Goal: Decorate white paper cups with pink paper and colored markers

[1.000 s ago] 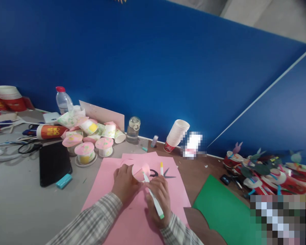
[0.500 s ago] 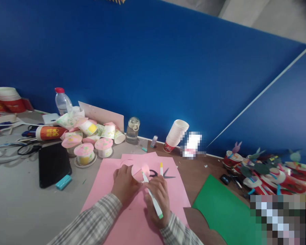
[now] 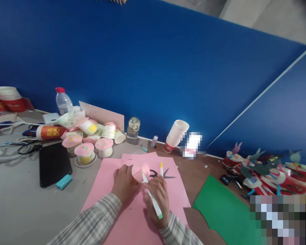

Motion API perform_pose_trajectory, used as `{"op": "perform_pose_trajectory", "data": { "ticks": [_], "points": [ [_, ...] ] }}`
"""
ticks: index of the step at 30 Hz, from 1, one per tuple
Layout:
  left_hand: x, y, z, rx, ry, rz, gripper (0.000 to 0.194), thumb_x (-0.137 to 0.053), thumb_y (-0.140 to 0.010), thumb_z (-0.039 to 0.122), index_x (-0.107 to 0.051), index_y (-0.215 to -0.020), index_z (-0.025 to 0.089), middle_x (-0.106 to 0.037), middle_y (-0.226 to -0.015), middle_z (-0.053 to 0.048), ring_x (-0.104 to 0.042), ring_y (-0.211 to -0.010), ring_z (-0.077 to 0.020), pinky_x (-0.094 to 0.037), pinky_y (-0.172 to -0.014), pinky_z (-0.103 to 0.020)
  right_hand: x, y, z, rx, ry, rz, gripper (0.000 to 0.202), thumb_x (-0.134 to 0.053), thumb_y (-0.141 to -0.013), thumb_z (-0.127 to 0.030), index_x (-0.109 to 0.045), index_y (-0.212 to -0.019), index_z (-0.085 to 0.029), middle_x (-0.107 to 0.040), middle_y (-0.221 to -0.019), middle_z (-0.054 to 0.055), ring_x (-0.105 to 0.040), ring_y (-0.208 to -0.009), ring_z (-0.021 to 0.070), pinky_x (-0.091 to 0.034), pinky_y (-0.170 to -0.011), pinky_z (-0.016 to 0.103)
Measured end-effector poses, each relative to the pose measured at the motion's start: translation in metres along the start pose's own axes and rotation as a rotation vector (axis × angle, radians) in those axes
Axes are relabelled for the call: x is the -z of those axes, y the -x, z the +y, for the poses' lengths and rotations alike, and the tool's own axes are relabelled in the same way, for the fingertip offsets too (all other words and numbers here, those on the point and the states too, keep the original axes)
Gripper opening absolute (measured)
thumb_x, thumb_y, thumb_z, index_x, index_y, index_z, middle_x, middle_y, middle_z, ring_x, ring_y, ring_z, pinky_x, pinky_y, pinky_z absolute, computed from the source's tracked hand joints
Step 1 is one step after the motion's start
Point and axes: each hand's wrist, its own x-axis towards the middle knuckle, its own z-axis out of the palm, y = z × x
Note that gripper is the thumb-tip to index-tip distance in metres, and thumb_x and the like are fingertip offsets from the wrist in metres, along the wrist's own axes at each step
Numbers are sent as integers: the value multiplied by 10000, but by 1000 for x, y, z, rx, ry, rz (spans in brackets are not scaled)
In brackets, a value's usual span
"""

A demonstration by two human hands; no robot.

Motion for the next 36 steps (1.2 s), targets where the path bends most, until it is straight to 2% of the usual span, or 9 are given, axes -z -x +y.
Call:
{"op": "perform_pose_trajectory", "data": {
  "ticks": [6,14,18,36],
  "points": [
    [-1,0,-1,1,-10,4,581,-654,-518,356,-456,-1052,243,-521,-926,-9,-472,-949,-229,-294,-878,-379,-2,1,1,-1,6,9,237,-529,-759,-163,-623,-971,-213,-659,-852,31,-603,-855,235,-457,-886,522],
    [-2,1,-2,6,-7,-11,581,-653,-526,347,-448,-1062,255,-511,-945,-15,-468,-955,-242,-279,-880,-382,-2,1,0,13,32,-44,241,-521,-765,-203,-612,-986,-234,-655,-851,26,-615,-846,240,-470,-879,546],
    [-1,1,-1,-7,-4,-5,562,-644,-532,397,-462,-1044,255,-512,-948,-18,-465,-951,-241,-283,-876,-386,-3,2,1,0,24,-24,245,-520,-766,-195,-608,-992,-232,-650,-860,26,-614,-847,236,-471,-879,535],
    [0,1,0,-3,-15,-6,552,-643,-527,363,-461,-1036,249,-511,-901,-3,-470,-936,-231,-295,-861,-378,-2,2,0,14,1,-35,246,-529,-762,-174,-612,-990,-215,-650,-868,31,-600,-857,234,-451,-891,524]
  ]
}}
